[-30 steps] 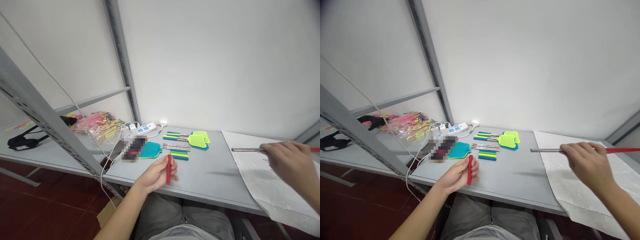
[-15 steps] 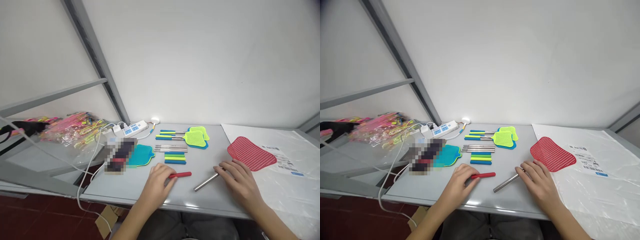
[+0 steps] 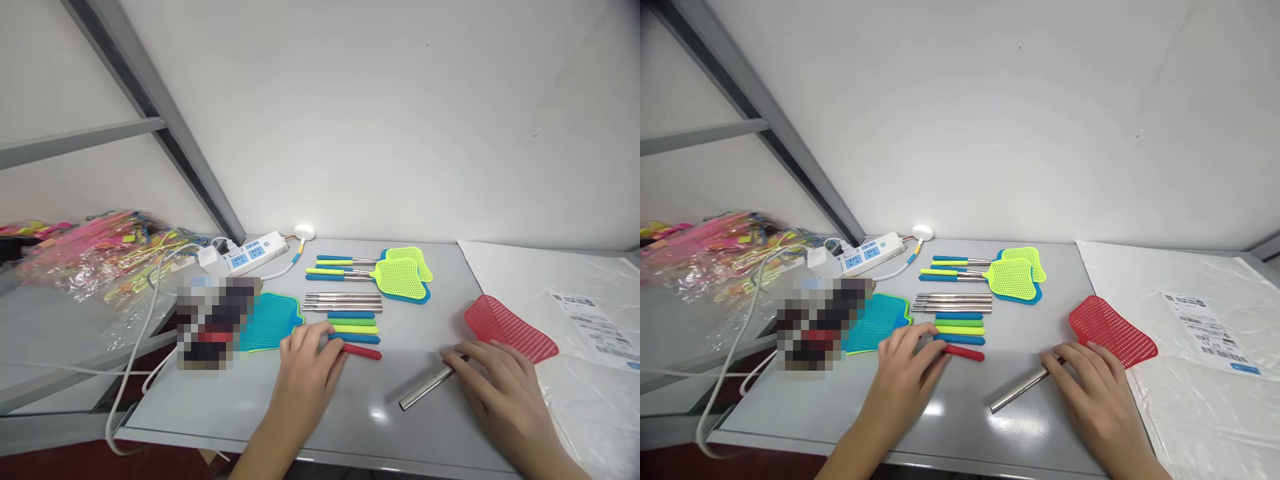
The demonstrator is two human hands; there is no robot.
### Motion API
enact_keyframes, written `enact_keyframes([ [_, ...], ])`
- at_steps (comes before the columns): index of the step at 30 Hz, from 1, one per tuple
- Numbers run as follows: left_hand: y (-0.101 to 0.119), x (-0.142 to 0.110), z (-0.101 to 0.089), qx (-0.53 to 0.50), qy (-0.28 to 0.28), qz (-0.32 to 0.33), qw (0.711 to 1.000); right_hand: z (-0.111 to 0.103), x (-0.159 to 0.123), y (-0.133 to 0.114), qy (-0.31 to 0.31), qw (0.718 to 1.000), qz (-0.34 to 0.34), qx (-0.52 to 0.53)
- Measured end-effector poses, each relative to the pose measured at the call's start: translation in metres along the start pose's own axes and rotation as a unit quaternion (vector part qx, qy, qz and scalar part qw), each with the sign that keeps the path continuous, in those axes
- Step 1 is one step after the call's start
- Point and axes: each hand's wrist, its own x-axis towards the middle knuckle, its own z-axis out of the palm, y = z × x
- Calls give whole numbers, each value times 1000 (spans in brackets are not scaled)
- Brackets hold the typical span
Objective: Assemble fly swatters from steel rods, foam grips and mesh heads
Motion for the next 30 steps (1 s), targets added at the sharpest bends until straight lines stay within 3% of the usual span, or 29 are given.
enact_keyframes([
  [13,3,4,1,35,-8,-1,999,7,-6,7,-13,999,28,15],
  [21,5,0,3,32,-14,-1,999,1,2,2,21,999,24,17],
  [25,8,-2,-2,14,0,12,1000,-2,7,-2,58,998,23,6],
  [30,21,-8,-10,-77,1,72,994,-14,6,-2,172,984,44,23],
])
